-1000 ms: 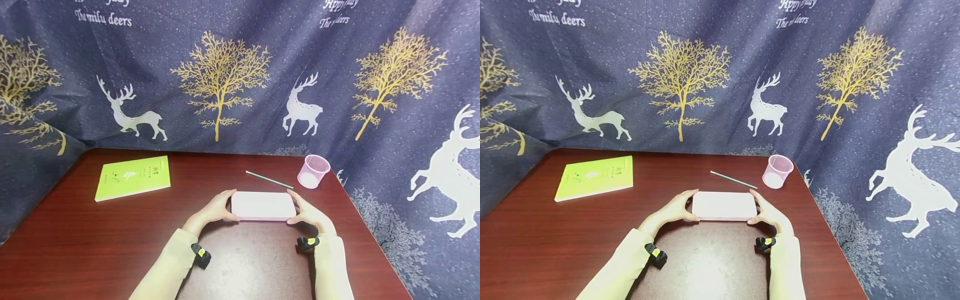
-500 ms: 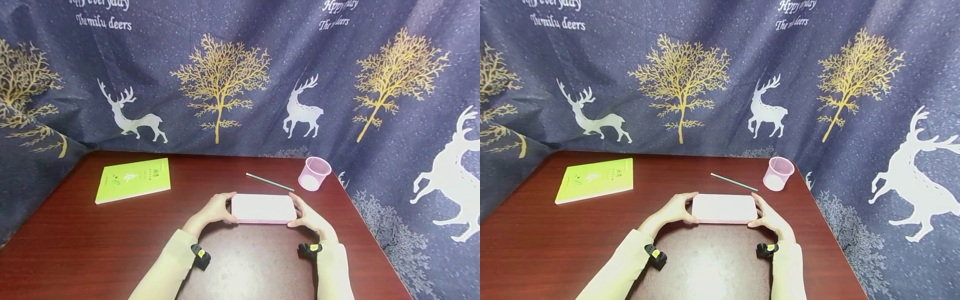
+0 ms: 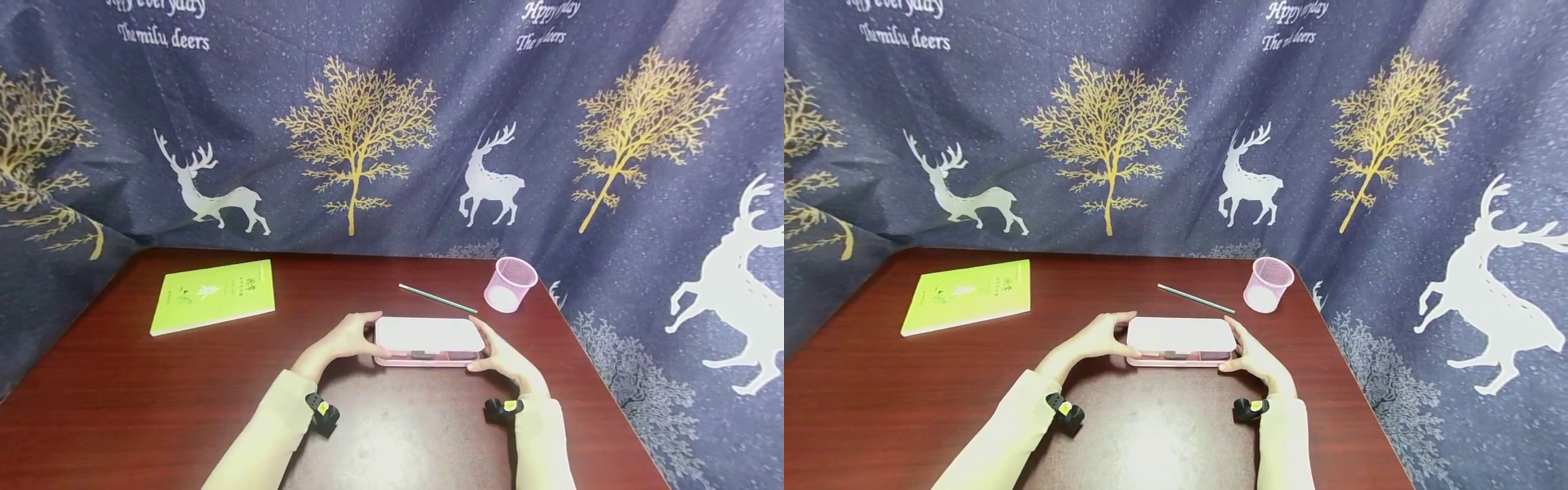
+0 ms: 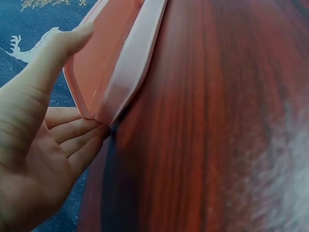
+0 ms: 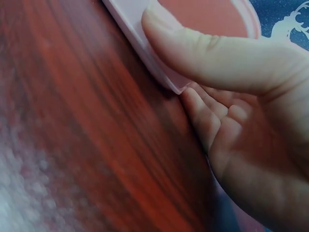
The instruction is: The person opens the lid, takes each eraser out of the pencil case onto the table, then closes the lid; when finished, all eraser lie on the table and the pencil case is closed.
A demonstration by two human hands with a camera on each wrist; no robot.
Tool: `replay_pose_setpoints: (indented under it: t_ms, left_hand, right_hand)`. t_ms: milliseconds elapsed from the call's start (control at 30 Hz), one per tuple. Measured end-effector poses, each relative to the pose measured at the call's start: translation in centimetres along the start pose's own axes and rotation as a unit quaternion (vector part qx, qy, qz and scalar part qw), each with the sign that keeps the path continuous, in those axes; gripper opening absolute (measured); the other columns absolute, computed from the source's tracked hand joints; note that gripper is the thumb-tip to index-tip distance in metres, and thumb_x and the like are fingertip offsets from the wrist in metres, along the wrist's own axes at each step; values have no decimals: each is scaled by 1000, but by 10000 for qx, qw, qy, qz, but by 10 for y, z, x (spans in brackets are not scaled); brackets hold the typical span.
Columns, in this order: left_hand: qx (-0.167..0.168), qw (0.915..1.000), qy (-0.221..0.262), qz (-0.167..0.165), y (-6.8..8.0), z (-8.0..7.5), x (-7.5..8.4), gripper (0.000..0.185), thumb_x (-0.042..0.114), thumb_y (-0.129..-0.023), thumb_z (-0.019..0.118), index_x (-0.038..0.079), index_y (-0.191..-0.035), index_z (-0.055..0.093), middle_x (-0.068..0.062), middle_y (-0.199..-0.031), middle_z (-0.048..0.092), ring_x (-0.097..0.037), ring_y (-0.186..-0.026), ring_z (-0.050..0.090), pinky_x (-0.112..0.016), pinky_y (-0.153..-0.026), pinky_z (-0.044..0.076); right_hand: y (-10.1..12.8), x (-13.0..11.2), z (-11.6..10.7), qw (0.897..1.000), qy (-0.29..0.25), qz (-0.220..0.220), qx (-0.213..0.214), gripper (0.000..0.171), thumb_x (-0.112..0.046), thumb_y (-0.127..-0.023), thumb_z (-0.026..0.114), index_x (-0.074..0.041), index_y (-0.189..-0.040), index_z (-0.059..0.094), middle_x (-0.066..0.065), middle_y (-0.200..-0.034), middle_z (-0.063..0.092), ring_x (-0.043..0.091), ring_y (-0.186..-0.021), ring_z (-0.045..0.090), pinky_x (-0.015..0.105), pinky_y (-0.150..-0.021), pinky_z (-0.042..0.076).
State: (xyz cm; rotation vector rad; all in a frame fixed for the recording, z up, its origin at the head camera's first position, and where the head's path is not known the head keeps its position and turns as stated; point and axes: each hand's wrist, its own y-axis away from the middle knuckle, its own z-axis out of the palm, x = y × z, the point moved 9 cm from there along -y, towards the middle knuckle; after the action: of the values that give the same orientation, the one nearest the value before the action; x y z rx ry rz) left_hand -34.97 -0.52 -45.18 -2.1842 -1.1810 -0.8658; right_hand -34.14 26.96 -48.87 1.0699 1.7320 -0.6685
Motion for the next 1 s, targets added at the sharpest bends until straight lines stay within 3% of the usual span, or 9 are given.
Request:
replay_pose_setpoints:
  t_ms: [67,100,200,267,333,467,600,767,1000]
  left_hand:
    - [4,9999,88,147,-1,-4,5,89,29,-70,87,-14,-137,46,-27,-138,53,-36,-127,55,-45,-107,44]
    - [14,9997,162,207,-2,-6,8,88,28,-71,87,-14,-137,46,-28,-138,52,-36,-127,55,-45,-107,44]
    - [100,9990,282,319,-6,-15,15,81,26,-73,86,-12,-135,49,-26,-136,55,-36,-124,57,-46,-106,45]
    - [209,9985,397,321,-9,-21,19,75,25,-74,85,-8,-133,54,-24,-132,59,-34,-121,60,-45,-103,48]
    - [364,9979,377,377,-11,-27,22,66,23,-76,84,-4,-130,58,-21,-127,64,-32,-116,64,-44,-100,50]
    - [660,9963,366,421,-16,-36,23,47,20,-81,80,1,-121,65,-19,-116,69,-29,-106,68,-41,-94,54]
    - [815,9958,379,170,-19,-38,19,35,21,-87,74,3,-117,68,-15,-111,72,-26,-103,69,-41,-93,54]
    - [1079,9937,282,-52,-23,-40,13,29,25,-92,68,5,-112,71,-11,-107,73,-25,-100,70,-41,-92,54]
    - [1327,9898,506,-91,-34,-40,4,28,24,-95,64,2,-110,71,-14,-108,73,-27,-102,69,-42,-92,54]
  right_hand:
    - [1,1,-1,9999,109,25,34,106,-2,-74,81,2,-154,11,28,-159,11,52,-141,23,50,-110,36]
    - [2,1,-1,9999,102,28,28,106,-2,-75,81,1,-154,11,28,-159,11,53,-138,28,51,-111,36]
    - [3,1,0,10000,-55,-47,-48,107,0,-76,79,0,-155,8,30,-158,10,57,-135,29,30,-108,41]
    - [3,-2,2,9991,-338,-194,-154,105,3,-76,78,2,-154,7,33,-156,12,56,-139,22,13,-103,37]
    - [2,-3,4,9981,-507,-285,-221,103,4,-76,77,5,-152,8,36,-154,14,56,-141,14,7,-99,35]
    - [3,-1,6,9977,-628,-79,-255,102,0,-78,77,6,-152,7,35,-157,10,55,-142,12,7,-97,38]
    - [4,2,8,9966,-760,142,-282,106,-3,-80,76,2,-155,1,29,-161,3,52,-145,11,8,-96,39]
    - [3,0,7,9964,-797,27,-278,104,-1,-81,75,0,-156,2,27,-161,4,50,-146,11,8,-98,38]
    - [3,1,5,9953,-918,78,-289,105,-2,-80,75,-2,-156,2,26,-162,3,49,-146,9,9,-97,40]
